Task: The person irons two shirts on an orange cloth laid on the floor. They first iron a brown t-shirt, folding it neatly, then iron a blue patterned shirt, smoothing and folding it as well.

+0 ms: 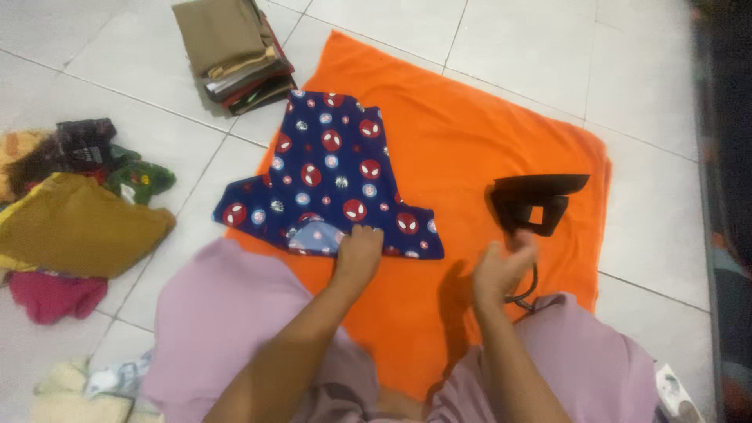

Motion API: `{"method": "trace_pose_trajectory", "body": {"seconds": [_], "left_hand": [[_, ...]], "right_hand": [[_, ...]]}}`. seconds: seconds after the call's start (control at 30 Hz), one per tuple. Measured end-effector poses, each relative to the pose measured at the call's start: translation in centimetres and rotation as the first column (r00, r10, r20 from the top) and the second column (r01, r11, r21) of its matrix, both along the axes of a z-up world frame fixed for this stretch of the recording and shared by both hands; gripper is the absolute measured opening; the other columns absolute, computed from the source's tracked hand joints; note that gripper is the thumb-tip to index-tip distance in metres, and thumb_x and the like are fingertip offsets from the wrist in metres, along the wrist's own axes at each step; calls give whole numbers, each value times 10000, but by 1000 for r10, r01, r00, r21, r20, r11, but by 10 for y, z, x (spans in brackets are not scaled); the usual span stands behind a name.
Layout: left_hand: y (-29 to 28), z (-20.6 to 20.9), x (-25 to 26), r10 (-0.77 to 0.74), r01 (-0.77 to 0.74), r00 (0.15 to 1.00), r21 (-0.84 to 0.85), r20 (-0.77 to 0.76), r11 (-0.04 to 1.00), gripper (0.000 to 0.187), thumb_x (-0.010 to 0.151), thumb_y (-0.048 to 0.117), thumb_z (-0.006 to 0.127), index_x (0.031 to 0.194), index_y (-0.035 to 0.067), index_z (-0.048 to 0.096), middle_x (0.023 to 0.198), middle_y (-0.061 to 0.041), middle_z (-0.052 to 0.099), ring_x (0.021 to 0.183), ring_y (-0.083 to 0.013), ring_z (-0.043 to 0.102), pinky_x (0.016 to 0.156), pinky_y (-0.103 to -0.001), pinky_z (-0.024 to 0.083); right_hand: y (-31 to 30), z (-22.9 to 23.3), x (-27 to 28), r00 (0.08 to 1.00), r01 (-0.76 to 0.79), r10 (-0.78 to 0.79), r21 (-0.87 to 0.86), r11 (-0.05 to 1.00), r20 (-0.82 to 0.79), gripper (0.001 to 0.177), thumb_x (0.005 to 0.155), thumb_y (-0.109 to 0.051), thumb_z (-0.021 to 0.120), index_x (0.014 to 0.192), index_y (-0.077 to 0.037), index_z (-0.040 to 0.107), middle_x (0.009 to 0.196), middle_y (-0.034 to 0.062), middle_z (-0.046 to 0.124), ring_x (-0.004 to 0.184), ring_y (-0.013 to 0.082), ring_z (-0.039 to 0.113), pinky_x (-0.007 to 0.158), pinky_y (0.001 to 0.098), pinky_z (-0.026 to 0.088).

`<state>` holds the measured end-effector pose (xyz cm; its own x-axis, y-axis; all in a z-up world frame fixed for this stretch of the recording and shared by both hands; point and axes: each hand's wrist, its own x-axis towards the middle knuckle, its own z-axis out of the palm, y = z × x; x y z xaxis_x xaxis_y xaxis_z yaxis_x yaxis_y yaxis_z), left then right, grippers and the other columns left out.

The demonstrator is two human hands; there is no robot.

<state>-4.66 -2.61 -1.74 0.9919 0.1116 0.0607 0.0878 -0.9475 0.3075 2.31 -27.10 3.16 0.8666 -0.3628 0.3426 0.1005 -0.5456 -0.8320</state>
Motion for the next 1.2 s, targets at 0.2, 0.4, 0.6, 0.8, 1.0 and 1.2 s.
{"method": "trace_pose_trajectory", "body": {"seconds": [0.2,0.4,0.6,0.8,1.0,1.2], "left_hand": [[3,13,71,260,-94,964,-979,-45,182,217,981,140,571,1153,42,662,979,-111,691,887,-300,653,728,-441,536],[4,135,97,174,59,978,-653,-113,-755,250,996,164,554,1219,56,588,1132,-91,687,1017,-240,684,877,-417,577],[35,225,65,410,451,892,-460,192,-765,262,1064,151,530,1289,19,544,1158,-123,655,1047,-247,662,958,-409,558],[68,258,-3,773,663,596,-677,219,-320,223,1040,93,553,1257,69,512,1099,-118,607,961,-259,679,892,-468,604],[96,166,171,636,451,771,-734,33,-508,308,1043,217,694,1286,41,626,1132,-82,657,999,-194,649,911,-346,556],[33,57,169,79,333,879,-723,471,605,464,972,241,697,1349,6,564,1284,-162,676,1201,-264,656,1046,-403,500]], "right_hand": [[78,-41,-70,664,-453,644,482,750,-378,515,844,-62,676,1330,-94,508,1189,63,641,947,178,656,719,321,587],[120,-27,-54,714,-416,639,561,716,-286,426,823,-53,740,1213,-31,569,1056,54,668,909,165,654,713,324,577],[79,2,-19,739,-341,535,458,821,-408,99,906,-108,690,957,-31,726,768,-4,627,713,154,575,662,338,481],[5,114,-9,316,-633,752,462,621,-578,168,883,-100,704,1038,-50,745,896,23,725,847,148,664,738,355,528],[3,77,44,383,-464,818,676,572,-428,262,924,-117,683,1144,23,717,1028,119,780,932,236,740,851,379,611],[-5,-38,89,548,-120,575,623,773,-607,316,934,-140,652,1192,41,671,1001,182,738,838,311,722,719,492,618]]}}
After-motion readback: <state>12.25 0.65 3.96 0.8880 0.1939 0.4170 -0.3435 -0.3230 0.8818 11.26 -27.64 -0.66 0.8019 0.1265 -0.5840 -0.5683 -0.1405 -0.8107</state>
